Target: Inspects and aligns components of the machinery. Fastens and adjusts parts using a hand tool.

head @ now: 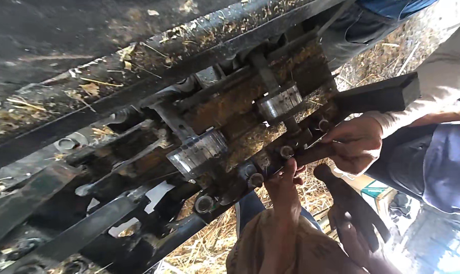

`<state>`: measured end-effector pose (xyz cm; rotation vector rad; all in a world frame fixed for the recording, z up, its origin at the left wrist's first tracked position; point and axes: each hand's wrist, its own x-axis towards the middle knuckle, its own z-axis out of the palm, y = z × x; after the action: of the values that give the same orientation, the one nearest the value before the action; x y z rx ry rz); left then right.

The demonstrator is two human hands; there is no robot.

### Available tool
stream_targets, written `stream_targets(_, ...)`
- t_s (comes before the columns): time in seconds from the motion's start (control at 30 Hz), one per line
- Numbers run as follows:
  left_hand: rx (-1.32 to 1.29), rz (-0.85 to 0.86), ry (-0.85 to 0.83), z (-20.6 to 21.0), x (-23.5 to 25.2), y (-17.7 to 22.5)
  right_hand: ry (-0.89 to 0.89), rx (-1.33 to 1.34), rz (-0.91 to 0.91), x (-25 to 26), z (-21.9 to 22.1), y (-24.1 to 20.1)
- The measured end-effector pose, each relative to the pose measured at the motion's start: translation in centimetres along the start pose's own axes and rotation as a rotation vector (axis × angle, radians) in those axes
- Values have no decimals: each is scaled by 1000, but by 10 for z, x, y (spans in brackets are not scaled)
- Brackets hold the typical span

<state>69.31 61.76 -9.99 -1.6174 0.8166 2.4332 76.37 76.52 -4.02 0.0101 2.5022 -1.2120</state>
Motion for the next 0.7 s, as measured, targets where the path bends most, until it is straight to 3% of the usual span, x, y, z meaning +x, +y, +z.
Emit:
stream_targets(0.23,-63,1,-117,-13,2,-5,27,-91,-66,1,2,44)
stream_targets(0.53,-167,185,-122,-11,3,-20,-11,-198,-75,7,-2,13)
stream_targets(0.63,-166,194,-131,-11,5,-20,-146,-226,216,32,-9,-29)
stream_targets(0.7,-168,201,-151,-13,5,-21,-128,-214,156,29,-3,-18)
